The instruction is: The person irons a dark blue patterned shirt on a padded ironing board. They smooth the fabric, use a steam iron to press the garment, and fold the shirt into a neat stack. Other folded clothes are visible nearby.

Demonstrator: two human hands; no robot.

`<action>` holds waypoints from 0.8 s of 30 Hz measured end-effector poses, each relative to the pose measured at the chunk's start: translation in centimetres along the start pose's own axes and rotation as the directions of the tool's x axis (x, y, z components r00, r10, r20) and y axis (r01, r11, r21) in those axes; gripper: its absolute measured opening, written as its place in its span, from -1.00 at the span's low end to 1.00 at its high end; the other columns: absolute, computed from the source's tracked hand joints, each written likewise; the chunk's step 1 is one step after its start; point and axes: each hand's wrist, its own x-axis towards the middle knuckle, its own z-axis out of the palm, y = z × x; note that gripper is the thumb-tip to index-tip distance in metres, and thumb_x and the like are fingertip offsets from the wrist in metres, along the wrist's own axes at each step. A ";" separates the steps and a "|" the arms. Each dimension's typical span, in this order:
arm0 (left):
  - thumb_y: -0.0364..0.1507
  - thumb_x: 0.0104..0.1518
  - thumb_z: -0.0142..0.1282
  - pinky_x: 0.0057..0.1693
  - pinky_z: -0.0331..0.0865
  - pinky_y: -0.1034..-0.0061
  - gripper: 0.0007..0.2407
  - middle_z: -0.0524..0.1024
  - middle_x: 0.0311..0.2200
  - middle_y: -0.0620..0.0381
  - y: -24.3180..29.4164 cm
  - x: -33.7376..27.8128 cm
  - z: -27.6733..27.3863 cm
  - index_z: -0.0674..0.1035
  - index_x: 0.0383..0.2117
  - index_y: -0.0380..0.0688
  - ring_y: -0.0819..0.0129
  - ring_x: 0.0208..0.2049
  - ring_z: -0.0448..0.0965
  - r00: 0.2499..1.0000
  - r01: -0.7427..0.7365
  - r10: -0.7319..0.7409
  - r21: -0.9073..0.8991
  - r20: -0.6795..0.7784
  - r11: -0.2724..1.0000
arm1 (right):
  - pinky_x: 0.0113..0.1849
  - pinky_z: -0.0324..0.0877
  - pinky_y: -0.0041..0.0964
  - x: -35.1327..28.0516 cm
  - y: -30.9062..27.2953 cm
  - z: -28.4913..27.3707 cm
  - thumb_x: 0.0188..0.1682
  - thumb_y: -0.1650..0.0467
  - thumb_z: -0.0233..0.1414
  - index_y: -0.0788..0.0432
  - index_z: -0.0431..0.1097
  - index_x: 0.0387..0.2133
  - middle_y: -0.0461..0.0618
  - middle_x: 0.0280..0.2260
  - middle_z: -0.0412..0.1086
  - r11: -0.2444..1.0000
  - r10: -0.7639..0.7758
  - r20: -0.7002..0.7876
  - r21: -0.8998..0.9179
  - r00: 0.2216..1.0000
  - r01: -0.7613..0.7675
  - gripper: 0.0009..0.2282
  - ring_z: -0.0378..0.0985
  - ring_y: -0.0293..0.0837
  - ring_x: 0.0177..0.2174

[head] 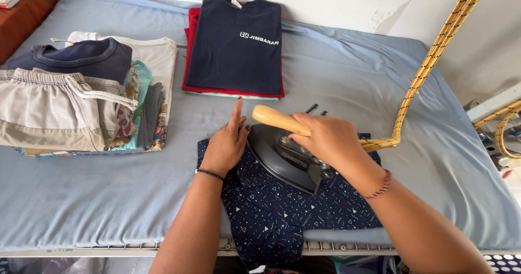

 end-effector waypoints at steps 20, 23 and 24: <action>-0.01 0.14 0.01 0.42 -0.22 0.09 -0.51 0.24 0.32 0.18 -0.6 -0.9 1.4 0.42 0.21 0.24 0.22 0.38 0.09 0.950 -0.222 0.080 0.472 0.302 0.853 | -0.49 0.43 -0.10 -7.2 6.8 -0.3 -0.13 0.13 0.19 -0.14 0.50 -0.03 -0.09 -0.48 0.55 0.934 0.272 -0.146 -0.197 0.951 -0.297 -0.62 0.60 0.00 -0.50; 0.00 0.13 0.00 0.42 -0.22 0.08 -0.51 0.24 0.32 0.19 -0.7 -0.9 1.3 0.43 0.21 0.25 0.23 0.37 0.09 0.950 -0.227 0.087 0.474 0.300 0.851 | -0.47 0.44 -0.07 -5.2 7.7 0.3 -0.12 0.13 0.20 -0.12 0.49 -0.03 -0.05 -0.48 0.54 0.924 0.301 -0.117 -0.209 0.946 -0.320 -0.62 0.60 0.04 -0.48; 0.01 0.13 0.00 0.42 -0.22 0.08 -0.50 0.25 0.32 0.19 -0.7 -0.9 1.3 0.43 0.21 0.25 0.23 0.38 0.09 0.949 -0.232 0.093 0.473 0.300 0.850 | -0.46 0.44 -0.06 -4.9 8.0 0.3 -0.12 0.12 0.20 -0.12 0.48 -0.03 -0.04 -0.49 0.54 0.919 0.315 -0.099 -0.218 0.944 -0.330 -0.62 0.59 0.05 -0.48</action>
